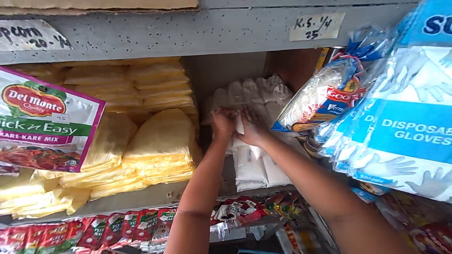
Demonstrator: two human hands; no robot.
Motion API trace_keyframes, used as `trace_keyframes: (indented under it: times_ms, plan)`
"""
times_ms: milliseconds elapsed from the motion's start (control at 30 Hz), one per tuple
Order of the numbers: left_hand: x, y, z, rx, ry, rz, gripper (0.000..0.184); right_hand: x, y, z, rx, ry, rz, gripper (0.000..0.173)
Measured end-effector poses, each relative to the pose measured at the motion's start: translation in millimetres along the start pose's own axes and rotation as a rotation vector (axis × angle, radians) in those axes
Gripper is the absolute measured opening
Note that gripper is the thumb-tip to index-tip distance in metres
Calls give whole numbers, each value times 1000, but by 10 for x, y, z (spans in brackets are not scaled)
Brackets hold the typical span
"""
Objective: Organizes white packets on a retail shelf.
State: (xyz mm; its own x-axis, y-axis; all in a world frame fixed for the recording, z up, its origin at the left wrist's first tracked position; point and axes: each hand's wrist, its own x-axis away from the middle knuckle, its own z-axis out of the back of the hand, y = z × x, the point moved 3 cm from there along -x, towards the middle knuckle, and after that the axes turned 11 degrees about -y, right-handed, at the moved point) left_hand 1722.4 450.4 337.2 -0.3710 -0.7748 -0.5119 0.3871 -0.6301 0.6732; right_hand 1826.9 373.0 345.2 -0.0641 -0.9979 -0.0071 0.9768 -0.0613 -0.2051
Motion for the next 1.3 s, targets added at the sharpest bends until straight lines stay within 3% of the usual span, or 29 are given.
trace_keyframes:
  times_ms: [67, 267, 400, 500, 733, 900, 1067, 1133, 1233, 1300]
  plan:
    - [-43, 70, 55, 7, 5, 45, 12, -13, 5, 7, 8, -14, -3, 104]
    - [4, 55, -18, -50, -17, -34, 15, 8, -19, 25, 36, -44, -27, 102]
    - [174, -56, 81, 204, 289, -197, 19, 9, -17, 39, -63, -7, -79, 102]
    - [319, -185, 129, 278, 441, -228, 20, 50, -26, 84, -139, 22, -112, 97]
    - [468, -554, -16, 335, 460, -117, 16, -69, 168, 221, -331, 119, -119, 83]
    - [443, -535, -24, 314, 470, -140, 15, -481, 374, 538, -319, 264, -133, 75]
    - [424, -518, 46, 215, 518, -188, 19, -1254, 561, 925, -232, 309, -259, 67]
    - [406, -529, 60, 176, 541, -214, 21, -1448, 626, 1104, -141, 263, -327, 72]
    - [409, -550, 46, 131, 558, -246, 21, -1550, 686, 1338, -69, 285, -337, 67]
    - [405, -541, 33, 105, 570, -258, 21, -1308, 407, 1558, -74, 171, -429, 67]
